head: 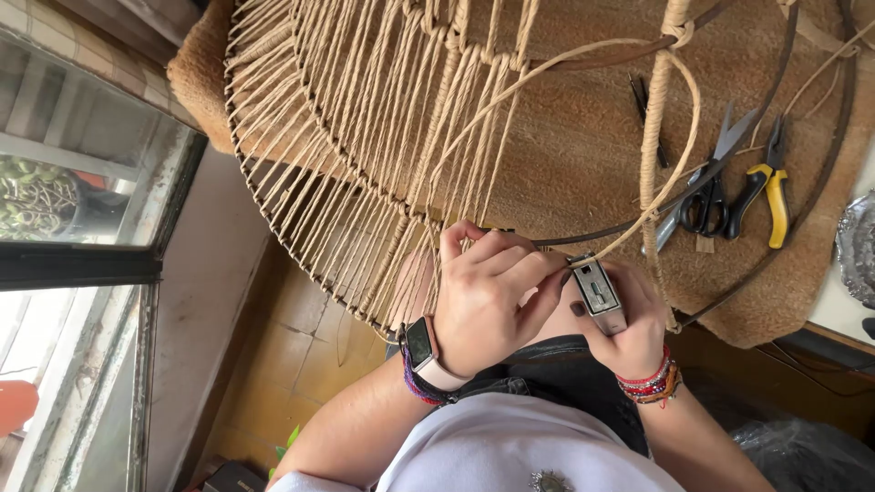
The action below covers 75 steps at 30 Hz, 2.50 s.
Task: Assembling a wicker lampshade by gluing and stapling rattan strands to a frame.
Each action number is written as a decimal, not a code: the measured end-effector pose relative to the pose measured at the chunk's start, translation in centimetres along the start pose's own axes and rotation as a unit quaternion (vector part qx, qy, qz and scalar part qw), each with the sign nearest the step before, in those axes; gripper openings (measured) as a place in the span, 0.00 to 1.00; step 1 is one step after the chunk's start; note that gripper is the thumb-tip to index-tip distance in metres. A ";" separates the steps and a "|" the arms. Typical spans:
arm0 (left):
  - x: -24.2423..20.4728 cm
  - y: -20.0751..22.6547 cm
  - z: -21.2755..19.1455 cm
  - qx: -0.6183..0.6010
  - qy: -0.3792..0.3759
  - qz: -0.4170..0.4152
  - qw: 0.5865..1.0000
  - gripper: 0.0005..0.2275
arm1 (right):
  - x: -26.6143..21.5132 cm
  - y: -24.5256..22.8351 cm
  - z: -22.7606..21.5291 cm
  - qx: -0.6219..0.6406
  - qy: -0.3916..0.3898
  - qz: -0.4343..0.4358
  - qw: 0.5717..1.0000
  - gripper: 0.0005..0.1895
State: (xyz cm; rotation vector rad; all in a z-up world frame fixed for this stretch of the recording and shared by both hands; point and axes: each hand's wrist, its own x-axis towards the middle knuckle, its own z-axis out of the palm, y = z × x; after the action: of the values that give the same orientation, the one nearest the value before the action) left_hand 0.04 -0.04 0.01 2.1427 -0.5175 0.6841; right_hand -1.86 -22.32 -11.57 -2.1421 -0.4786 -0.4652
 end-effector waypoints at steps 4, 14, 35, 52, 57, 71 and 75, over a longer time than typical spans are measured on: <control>0.1 0.2 0.0 -0.007 -0.001 -0.011 1.000 0.02 | 0.2 -0.5 0.1 -0.004 0.003 0.003 1.000 0.21; 0.2 0.3 0.3 -0.009 -0.003 -0.016 1.000 0.02 | 0.5 -0.9 0.2 0.002 0.010 0.001 1.000 0.19; 0.7 0.0 0.5 -0.014 -0.005 -0.009 1.000 0.03 | 0.7 -1.2 0.4 0.003 0.008 0.044 0.999 0.25; 0.7 0.9 0.0 -0.143 -0.039 -0.098 0.984 0.04 | -4.1 1.8 -1.3 0.191 -0.122 0.200 0.953 0.14; 0.5 0.5 -0.2 -0.217 -0.079 -0.157 0.960 0.07 | -2.2 -0.6 -3.6 0.151 -0.187 0.249 0.938 0.14; 0.0 0.4 0.2 -0.175 -0.083 -0.166 0.967 0.05 | 6.9 -0.1 7.5 -0.479 0.025 0.114 0.870 0.46; 0.3 0.7 0.3 -0.161 -0.092 -0.154 0.970 0.04 | 7.6 5.1 10.3 -0.444 0.040 0.082 0.891 0.52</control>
State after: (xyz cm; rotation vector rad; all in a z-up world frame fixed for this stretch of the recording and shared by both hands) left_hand -0.03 -0.77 0.47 1.9273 -0.3531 0.2115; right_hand 8.72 -15.46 -17.00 -2.9875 -0.0012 -0.7743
